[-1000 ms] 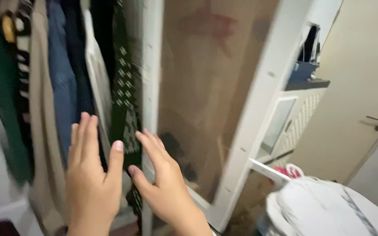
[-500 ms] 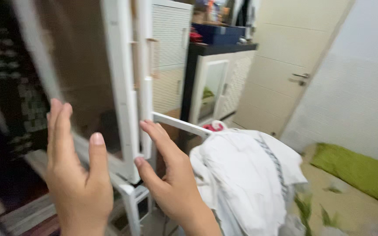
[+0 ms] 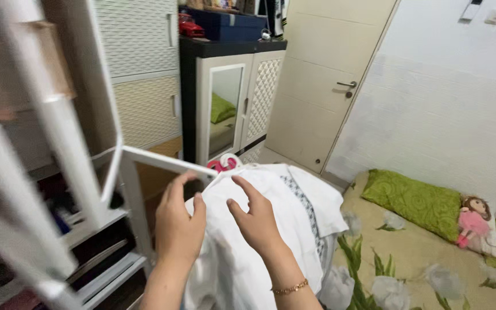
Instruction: The person hangs multiple shirts and tops on hangers inside a white wardrobe. They open the wardrobe door, place each garment on a hanger, and hang it on the rail, repeating this for several items including a white shirt, a gray top, a green shirt, a beige shirt, a light blue shirt, a dark blue shirt, a plaid shirt, and a dark green shirt.
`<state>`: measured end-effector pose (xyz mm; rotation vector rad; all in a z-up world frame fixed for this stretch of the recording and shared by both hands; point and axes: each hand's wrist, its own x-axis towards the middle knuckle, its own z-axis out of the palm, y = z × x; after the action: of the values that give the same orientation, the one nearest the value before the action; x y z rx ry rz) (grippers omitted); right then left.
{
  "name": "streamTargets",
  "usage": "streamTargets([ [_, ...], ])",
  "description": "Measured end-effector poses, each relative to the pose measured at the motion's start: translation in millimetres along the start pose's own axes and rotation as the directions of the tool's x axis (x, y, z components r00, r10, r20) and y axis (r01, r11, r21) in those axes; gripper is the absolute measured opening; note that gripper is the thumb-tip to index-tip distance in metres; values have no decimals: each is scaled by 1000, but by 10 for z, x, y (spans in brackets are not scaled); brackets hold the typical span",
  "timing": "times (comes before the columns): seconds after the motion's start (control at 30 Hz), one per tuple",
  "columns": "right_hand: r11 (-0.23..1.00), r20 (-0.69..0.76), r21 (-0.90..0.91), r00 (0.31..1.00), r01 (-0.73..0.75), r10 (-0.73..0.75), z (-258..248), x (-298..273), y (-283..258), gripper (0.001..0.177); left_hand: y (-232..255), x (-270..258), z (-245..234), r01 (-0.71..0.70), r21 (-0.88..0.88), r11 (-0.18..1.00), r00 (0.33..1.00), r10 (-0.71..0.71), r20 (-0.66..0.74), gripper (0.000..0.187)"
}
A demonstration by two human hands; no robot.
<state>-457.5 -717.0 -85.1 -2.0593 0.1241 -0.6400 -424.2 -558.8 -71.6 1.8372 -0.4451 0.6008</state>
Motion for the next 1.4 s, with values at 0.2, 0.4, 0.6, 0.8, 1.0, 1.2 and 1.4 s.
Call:
streamTargets([
  [0.2, 979, 111, -164, 984, -118, 137, -149, 1039, 1235, 53, -959, 350, 1350, 243, 221, 944, 944, -283, 171, 55],
  [0.4, 936, 196, -344, 980, 77, -8, 232, 1887, 2289, 45, -1638, 517, 2036, 289, 676, 678, 828, -531, 178, 59],
  [0.6, 926, 151, -373, 989, 68, -12, 640, 2340, 2750, 43, -1621, 706, 2082, 265, 695, 668, 825, -530, 194, 54],
  [0.8, 933, -15, 329, 987, -147, 161, 330, 2415, 2350, 19, -1255, 787, 1904, 224, 470, 854, 914, -351, 202, 54],
  [1.0, 884, 67, 468, 996, 19, -57, -561, 2032, 1140, 16, -439, 757, 1354, 217, 217, 952, 915, -276, 293, 53],
  [1.2, 861, 97, 472, 960, 188, -263, -1030, 1227, -561, 17, 625, 480, 135, 62, 13, 998, 951, -63, 303, 43],
  [1.4, 824, 211, 396, 833, 405, -511, -1111, 397, -2097, 35, 1286, 0, -1634, 50, 22, 999, 984, -53, 169, 31],
])
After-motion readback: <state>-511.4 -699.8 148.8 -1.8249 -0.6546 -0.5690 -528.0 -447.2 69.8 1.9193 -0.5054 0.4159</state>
